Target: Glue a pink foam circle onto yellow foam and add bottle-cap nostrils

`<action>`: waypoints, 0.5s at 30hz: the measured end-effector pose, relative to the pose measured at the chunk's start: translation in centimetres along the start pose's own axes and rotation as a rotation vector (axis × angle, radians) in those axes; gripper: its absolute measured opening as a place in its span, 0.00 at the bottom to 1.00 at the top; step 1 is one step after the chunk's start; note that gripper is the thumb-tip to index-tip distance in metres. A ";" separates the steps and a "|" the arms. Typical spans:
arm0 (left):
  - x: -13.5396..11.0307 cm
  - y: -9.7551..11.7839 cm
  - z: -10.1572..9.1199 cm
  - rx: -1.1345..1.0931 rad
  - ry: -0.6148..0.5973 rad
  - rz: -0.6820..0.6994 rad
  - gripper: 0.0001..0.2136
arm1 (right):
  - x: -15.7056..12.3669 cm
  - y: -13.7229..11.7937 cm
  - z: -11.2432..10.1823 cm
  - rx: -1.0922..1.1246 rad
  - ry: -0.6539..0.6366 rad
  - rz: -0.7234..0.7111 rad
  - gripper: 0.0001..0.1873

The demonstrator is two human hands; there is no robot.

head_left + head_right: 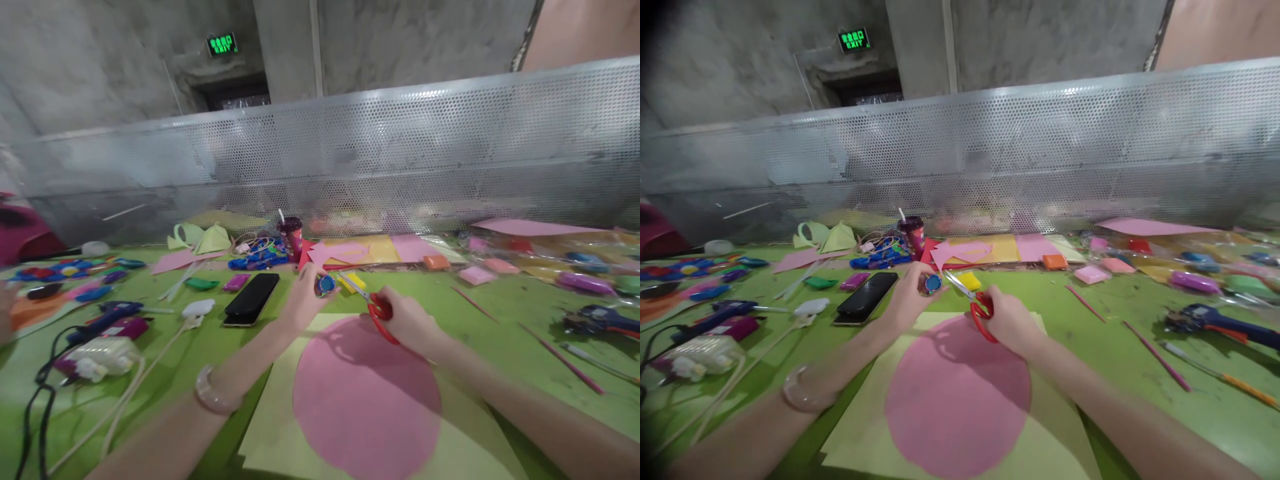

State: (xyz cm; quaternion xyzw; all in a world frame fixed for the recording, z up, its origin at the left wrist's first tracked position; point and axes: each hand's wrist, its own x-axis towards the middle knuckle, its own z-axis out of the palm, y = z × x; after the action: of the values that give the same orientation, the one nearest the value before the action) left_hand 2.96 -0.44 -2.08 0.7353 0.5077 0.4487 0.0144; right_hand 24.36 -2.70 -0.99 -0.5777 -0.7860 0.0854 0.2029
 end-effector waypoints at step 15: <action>-0.7 1.0 -0.3 0.004 -0.142 -0.100 0.15 | 0.2 0.7 0.7 -0.321 0.011 -0.051 0.14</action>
State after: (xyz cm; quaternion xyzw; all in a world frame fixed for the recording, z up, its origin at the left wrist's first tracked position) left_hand 3.43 -1.57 -1.83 0.7390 0.5425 0.3931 0.0712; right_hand 24.69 -2.23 -1.85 -0.5832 -0.8027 -0.0498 0.1144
